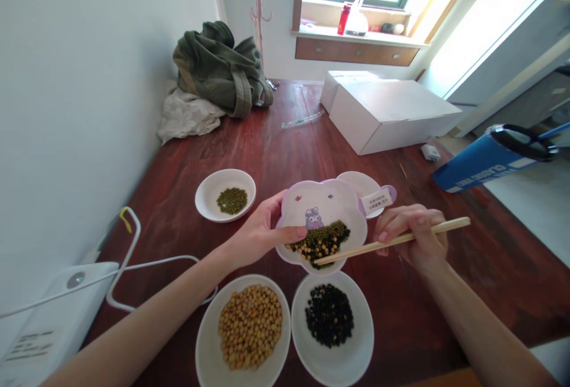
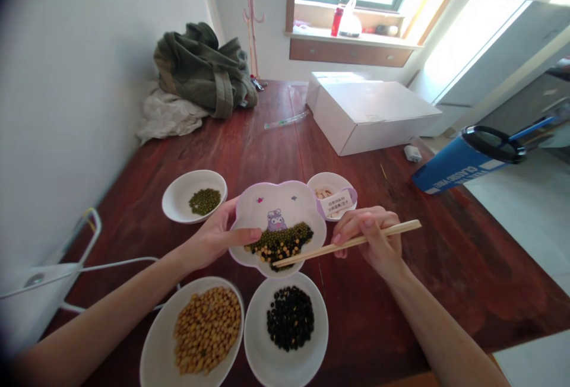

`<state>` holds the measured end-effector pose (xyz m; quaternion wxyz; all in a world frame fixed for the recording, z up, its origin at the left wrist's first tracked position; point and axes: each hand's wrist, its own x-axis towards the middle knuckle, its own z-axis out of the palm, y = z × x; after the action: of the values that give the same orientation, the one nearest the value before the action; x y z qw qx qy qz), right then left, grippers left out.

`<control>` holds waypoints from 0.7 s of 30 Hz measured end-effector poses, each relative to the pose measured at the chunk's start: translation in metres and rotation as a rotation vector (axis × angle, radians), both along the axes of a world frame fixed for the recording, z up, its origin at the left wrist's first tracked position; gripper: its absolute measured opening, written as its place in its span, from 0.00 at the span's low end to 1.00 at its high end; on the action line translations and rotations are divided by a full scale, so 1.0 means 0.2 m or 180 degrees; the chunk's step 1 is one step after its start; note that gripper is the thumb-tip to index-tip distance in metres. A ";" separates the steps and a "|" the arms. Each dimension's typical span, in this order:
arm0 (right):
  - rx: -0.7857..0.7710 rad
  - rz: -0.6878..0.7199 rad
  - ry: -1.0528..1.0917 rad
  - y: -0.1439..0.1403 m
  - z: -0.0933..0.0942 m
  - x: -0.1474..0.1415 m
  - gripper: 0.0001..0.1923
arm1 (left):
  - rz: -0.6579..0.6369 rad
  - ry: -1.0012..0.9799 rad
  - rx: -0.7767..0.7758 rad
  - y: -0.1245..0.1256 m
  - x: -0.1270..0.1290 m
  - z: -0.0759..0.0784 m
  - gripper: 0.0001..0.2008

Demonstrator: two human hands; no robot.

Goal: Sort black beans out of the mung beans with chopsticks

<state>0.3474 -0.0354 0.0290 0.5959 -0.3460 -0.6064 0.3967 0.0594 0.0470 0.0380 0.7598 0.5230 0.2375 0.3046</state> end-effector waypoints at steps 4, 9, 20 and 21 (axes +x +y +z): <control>-0.0032 0.0106 -0.0014 0.00 -0.01 0.00 0.26 | -0.0036 0.0060 0.0010 0.00 -0.01 0.01 0.35; -0.0065 0.0252 0.0034 0.01 -0.03 0.01 0.26 | -0.0116 0.0121 -0.0024 0.01 -0.02 0.01 0.34; -0.0012 0.0303 0.0162 0.01 -0.03 0.01 0.27 | 0.0038 0.0022 -0.0091 0.01 -0.03 0.02 0.34; -0.0009 0.0320 0.0173 0.01 -0.03 0.01 0.27 | 0.0036 0.0018 -0.0103 0.01 -0.03 0.02 0.34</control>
<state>0.3492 -0.0335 0.0228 0.5910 -0.3050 -0.6061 0.4362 0.0542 0.0492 0.0426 0.7658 0.5101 0.2475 0.3035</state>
